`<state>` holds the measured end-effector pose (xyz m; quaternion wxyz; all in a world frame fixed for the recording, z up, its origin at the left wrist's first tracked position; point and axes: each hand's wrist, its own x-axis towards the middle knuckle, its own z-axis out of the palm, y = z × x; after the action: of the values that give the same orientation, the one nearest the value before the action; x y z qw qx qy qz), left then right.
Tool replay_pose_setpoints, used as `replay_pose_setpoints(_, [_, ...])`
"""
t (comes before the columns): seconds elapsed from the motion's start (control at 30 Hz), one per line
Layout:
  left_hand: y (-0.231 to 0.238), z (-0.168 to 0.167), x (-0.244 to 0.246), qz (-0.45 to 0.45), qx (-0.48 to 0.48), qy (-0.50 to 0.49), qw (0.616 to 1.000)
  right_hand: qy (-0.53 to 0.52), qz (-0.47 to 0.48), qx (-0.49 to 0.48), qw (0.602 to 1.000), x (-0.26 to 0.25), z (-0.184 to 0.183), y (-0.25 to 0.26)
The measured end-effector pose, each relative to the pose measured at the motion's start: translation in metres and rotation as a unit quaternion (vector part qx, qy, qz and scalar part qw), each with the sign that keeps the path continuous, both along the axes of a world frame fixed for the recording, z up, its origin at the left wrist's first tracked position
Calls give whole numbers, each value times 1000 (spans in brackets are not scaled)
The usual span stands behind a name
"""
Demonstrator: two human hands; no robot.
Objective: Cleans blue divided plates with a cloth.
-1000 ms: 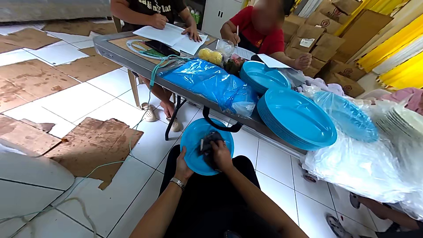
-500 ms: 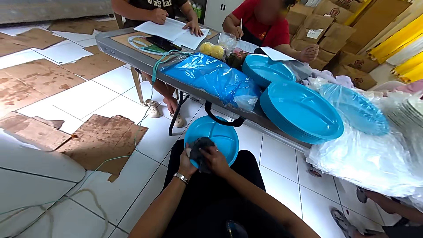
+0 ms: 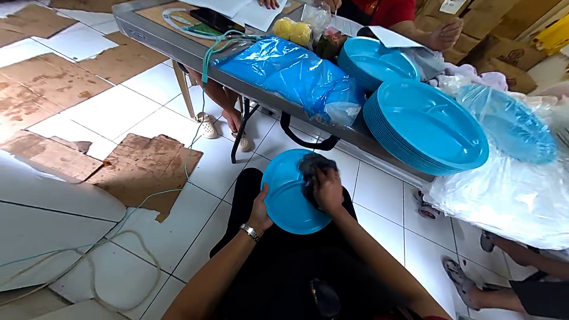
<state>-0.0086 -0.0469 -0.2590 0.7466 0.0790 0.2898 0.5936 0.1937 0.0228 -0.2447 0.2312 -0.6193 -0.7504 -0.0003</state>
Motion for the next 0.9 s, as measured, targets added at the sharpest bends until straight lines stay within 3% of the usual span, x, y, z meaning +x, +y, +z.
replay_pose_setpoints(0.17, [4, 4, -5, 12, -20, 22, 999, 62, -2, -37, 997, -24, 8, 17])
replay_pose_setpoints(0.23, [5, 4, -5, 16, -22, 25, 999, 80, -13, -106, 991, -24, 16, 21])
replay_pose_setpoints(0.37, [6, -1, -5, 16, -7, 20, 1000, 42, 37, -281, 958, -23, 34, 16])
replay_pose_setpoints(0.47, [6, -1, -3, 6, -4, 17, 1000, -38, 69, -297, 952, -15, 37, 11])
replay_pose_setpoints(0.57, [5, -1, -4, 12, 7, 25, 1000, -136, 16, -295, 946, 2, 34, 7])
replay_pose_setpoints(0.67, [5, 1, -2, 10, 15, 45, 999, -113, -66, -336, 933, 17, 30, 1])
replay_pose_setpoints(0.73, [7, 2, -3, 6, 9, 51, 999, 5, -113, -286, 951, 15, 33, -3])
replay_pose_setpoints(0.8, [8, 4, -2, -13, 6, 55, 998, 97, -100, -165, 976, 3, 33, -3])
replay_pose_setpoints(0.9, [5, 0, 2, -53, 32, 60, 996, 74, 82, -114, 987, -32, 26, -8])
